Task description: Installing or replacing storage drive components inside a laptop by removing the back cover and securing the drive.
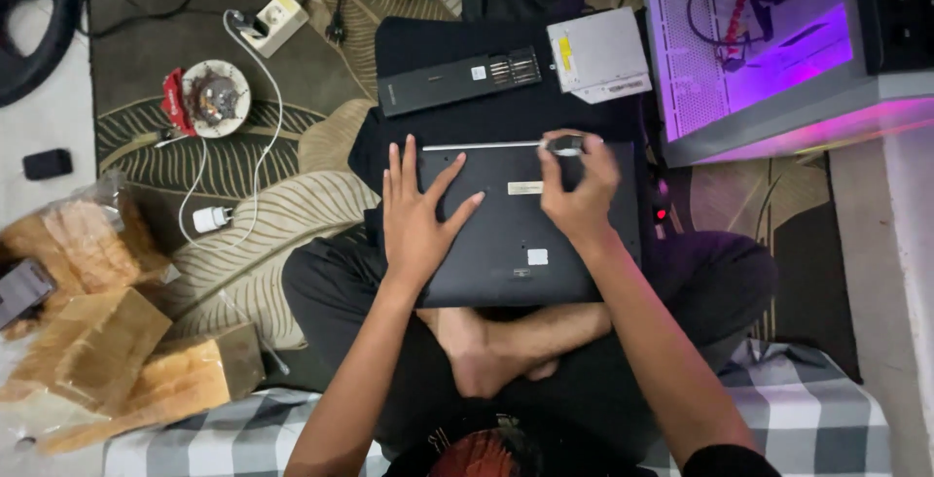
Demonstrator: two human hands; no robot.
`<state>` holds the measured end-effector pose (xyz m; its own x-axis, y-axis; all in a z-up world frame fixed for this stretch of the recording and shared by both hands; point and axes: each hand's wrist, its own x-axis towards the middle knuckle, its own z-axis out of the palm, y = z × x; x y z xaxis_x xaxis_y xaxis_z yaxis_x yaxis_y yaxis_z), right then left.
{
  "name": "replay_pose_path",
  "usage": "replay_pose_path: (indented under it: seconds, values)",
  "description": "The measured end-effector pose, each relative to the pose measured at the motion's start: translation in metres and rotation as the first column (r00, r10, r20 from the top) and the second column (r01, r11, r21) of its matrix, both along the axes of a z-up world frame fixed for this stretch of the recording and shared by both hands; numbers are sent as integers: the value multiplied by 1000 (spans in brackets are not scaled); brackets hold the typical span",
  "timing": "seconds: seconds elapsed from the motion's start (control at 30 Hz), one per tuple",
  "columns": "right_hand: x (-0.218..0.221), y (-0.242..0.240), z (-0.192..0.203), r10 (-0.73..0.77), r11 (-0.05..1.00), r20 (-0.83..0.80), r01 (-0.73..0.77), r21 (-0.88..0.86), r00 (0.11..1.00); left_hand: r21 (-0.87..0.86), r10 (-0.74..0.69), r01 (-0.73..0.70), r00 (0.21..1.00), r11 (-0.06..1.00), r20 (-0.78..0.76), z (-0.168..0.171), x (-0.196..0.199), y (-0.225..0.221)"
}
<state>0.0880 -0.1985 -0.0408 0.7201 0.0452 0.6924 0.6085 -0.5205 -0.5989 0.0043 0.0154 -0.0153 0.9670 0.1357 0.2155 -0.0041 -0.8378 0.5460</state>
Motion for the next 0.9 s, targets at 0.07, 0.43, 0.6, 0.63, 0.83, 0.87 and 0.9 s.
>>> replay_pose_path:
  seconds: [0.07,0.43,0.6,0.63,0.83,0.87,0.9]
  values:
    - [-6,1,-2,40,995,44,-44,86,998,0,12,-12,1000,1000,8,0,2,2]
    - [-84,-14,-4,296,938,-157,-256,233,942,-5,13,-13,1000,1000,10,0,6,-4]
    - [-94,-11,-16,276,959,-76,-270,84,958,-24,-3,3,1000,1000,10,0,5,-3]
    - [-94,-10,-12,274,960,-71,-269,82,959,-24,-4,5,1000,1000,15,1,4,-3]
    - [-88,-11,-13,228,968,134,-209,-142,964,-43,-19,20,1000,999,8,5,4,-3]
    - [-89,-9,-9,264,960,148,-245,-134,953,-39,-17,17,1000,999,0,5,4,-2]
    - [-90,-7,-6,300,951,162,-282,-127,940,-36,-14,14,1000,999,-9,5,4,-2]
